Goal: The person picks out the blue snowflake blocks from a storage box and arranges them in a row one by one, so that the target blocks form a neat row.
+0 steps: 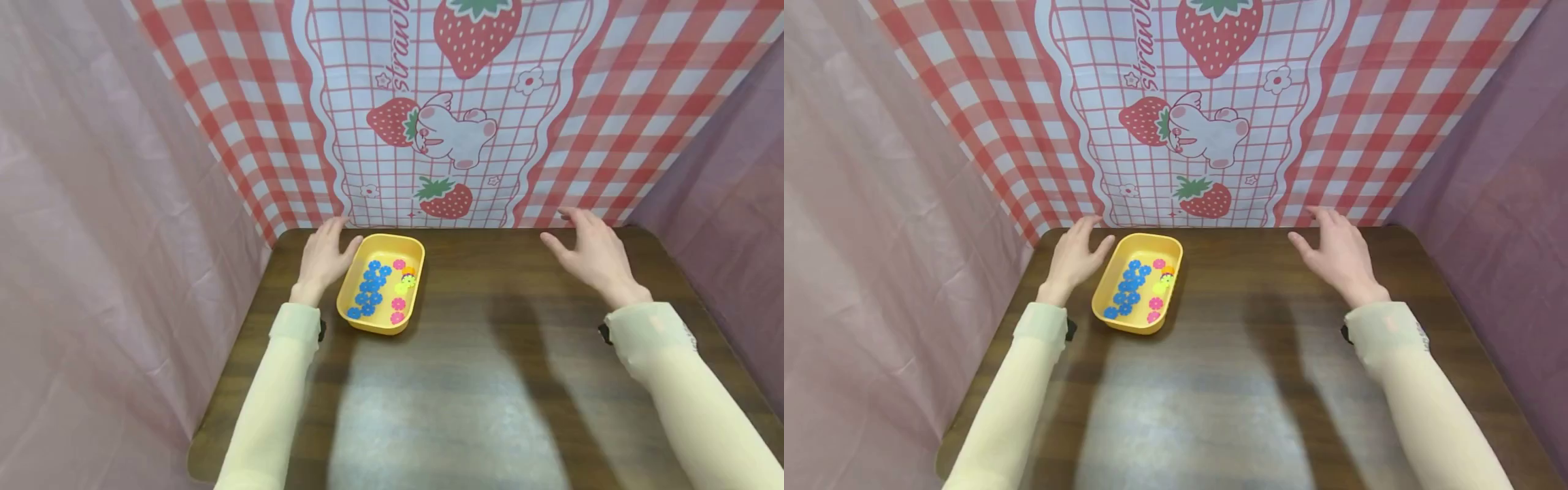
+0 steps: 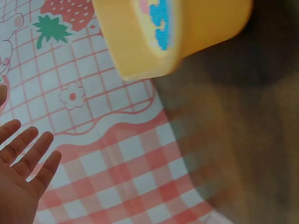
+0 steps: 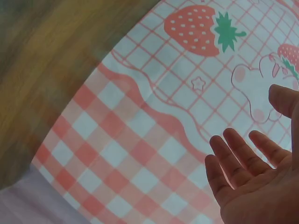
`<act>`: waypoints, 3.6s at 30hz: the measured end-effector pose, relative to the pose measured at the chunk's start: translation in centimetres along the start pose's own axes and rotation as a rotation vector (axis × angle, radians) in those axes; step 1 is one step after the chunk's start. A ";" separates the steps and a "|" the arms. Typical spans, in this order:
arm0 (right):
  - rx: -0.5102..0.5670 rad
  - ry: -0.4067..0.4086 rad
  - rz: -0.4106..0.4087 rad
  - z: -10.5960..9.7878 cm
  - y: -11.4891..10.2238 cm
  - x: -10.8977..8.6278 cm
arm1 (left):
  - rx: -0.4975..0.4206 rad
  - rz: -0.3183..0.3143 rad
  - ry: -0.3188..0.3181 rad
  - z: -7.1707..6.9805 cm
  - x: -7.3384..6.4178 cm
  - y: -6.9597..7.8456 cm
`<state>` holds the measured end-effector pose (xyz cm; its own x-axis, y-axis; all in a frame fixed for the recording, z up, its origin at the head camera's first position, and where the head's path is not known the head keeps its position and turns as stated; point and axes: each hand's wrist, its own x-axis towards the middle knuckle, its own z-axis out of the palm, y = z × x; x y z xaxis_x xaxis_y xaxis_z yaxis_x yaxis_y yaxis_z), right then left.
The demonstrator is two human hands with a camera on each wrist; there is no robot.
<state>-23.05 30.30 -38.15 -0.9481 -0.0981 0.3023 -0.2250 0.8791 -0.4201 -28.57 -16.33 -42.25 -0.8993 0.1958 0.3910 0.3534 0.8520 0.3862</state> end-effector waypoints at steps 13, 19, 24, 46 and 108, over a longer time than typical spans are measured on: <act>0.092 -0.011 -0.027 3.9 -0.8 -1.1 | -0.204 -0.125 0.001 3.8 -3.7 -2.4; 0.111 -0.016 -0.030 5.3 -0.9 -2.0 | -0.261 -0.191 -0.018 5.2 -5.1 -2.8; 0.129 -0.029 -0.038 6.6 -0.9 -2.7 | -0.311 -0.219 -0.002 6.1 -6.0 -3.0; 0.165 -0.122 -0.103 11.9 -3.5 -5.2 | -0.310 -0.333 0.035 7.9 -7.9 -3.7; 0.108 -0.370 -0.136 14.2 -6.2 -1.3 | -0.413 0.023 -0.284 10.3 -7.3 1.9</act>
<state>-23.57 18.31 -48.11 -0.9204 -0.3886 0.0418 -0.3577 0.7944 -0.4910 -24.04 -11.17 -52.95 -0.9044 0.3857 0.1825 0.3948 0.5942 0.7008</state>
